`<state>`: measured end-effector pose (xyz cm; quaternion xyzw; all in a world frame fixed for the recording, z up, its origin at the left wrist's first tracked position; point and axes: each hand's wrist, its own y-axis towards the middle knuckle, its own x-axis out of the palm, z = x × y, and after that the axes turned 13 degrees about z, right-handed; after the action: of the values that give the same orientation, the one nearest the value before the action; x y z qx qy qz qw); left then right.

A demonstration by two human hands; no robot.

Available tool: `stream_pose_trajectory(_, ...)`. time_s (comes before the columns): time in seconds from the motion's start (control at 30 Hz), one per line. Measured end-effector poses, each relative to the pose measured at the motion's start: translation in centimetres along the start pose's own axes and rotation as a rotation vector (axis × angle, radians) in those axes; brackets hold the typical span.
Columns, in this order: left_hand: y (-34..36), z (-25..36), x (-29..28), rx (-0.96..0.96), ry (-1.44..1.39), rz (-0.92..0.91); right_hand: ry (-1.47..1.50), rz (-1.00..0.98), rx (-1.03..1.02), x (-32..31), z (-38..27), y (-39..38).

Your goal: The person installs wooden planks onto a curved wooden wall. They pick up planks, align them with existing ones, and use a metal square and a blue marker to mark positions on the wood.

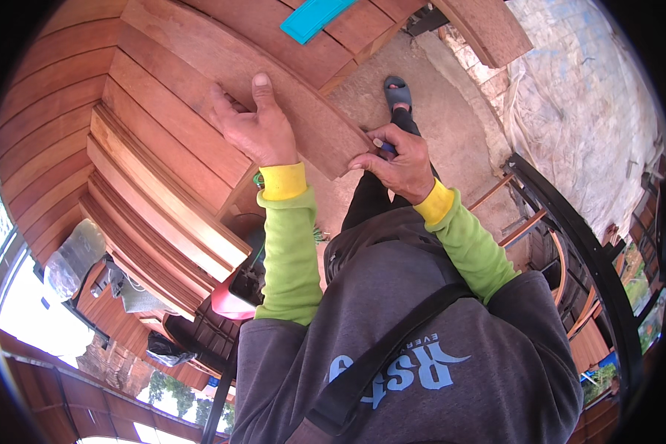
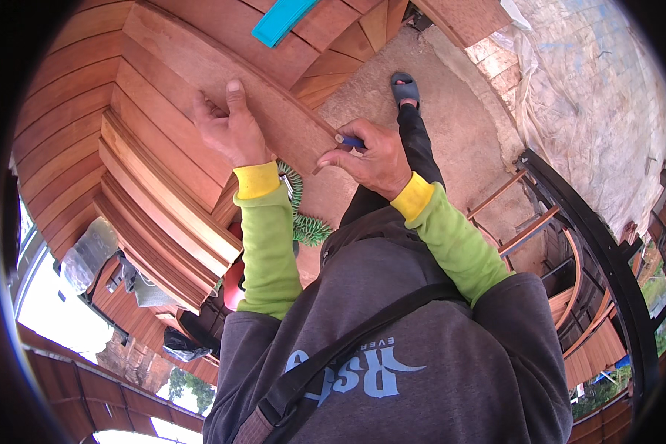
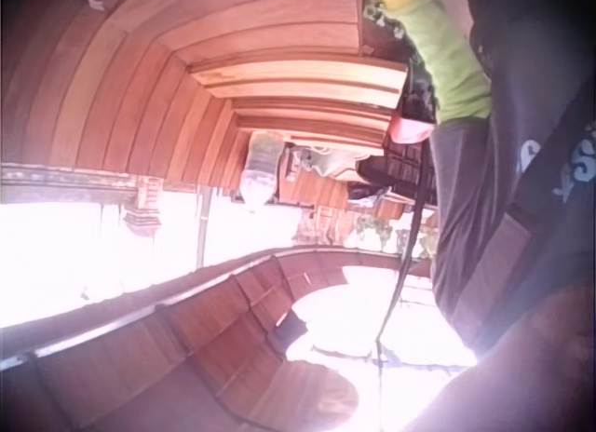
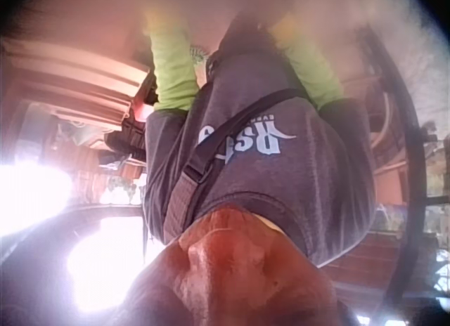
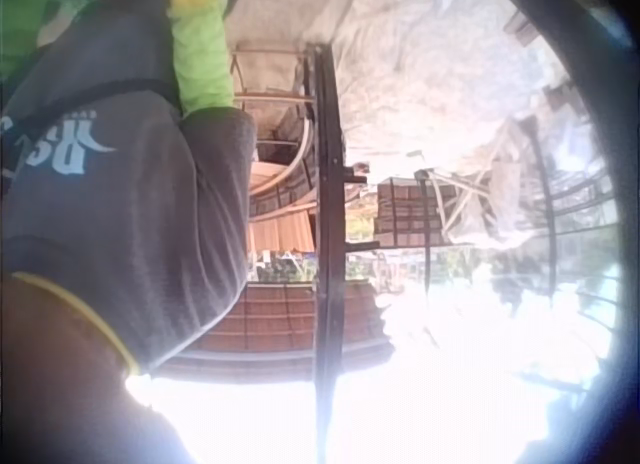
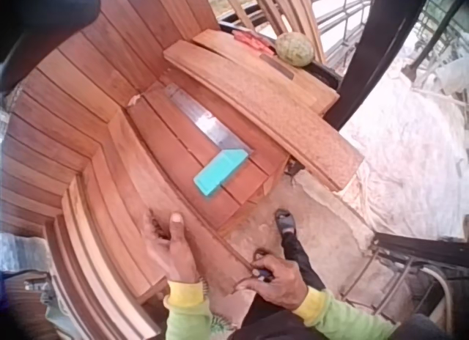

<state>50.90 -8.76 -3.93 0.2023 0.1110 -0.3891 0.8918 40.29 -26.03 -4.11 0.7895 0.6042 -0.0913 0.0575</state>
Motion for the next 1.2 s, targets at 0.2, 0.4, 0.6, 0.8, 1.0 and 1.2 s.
stream_pose_trajectory(0.2,-0.1,0.0,0.0,0.022,0.027,0.010,0.003,-0.007,0.133,0.1,-0.5,0.0)
stream_pose_trajectory(0.4,0.1,0.0,-0.1,-0.022,-0.007,-0.007,0.073,-0.020,0.313,0.5,-1.0,-0.2)
stream_pose_trajectory(0.6,0.2,4.0,0.6,0.024,0.405,-0.045,0.091,-0.036,0.337,0.5,-1.0,-0.2)
stream_pose_trajectory(0.8,1.0,3.2,0.8,-0.002,0.464,-0.061,0.096,-0.040,0.343,0.5,-1.4,-0.1)
stream_pose_trajectory(1.0,1.0,3.0,1.0,0.017,0.458,-0.028,0.105,-0.051,0.335,0.6,-1.3,0.0)
stream_pose_trajectory(1.2,0.8,4.0,1.1,-0.017,0.477,-0.023,0.059,-0.054,0.314,0.7,-0.4,-0.5)
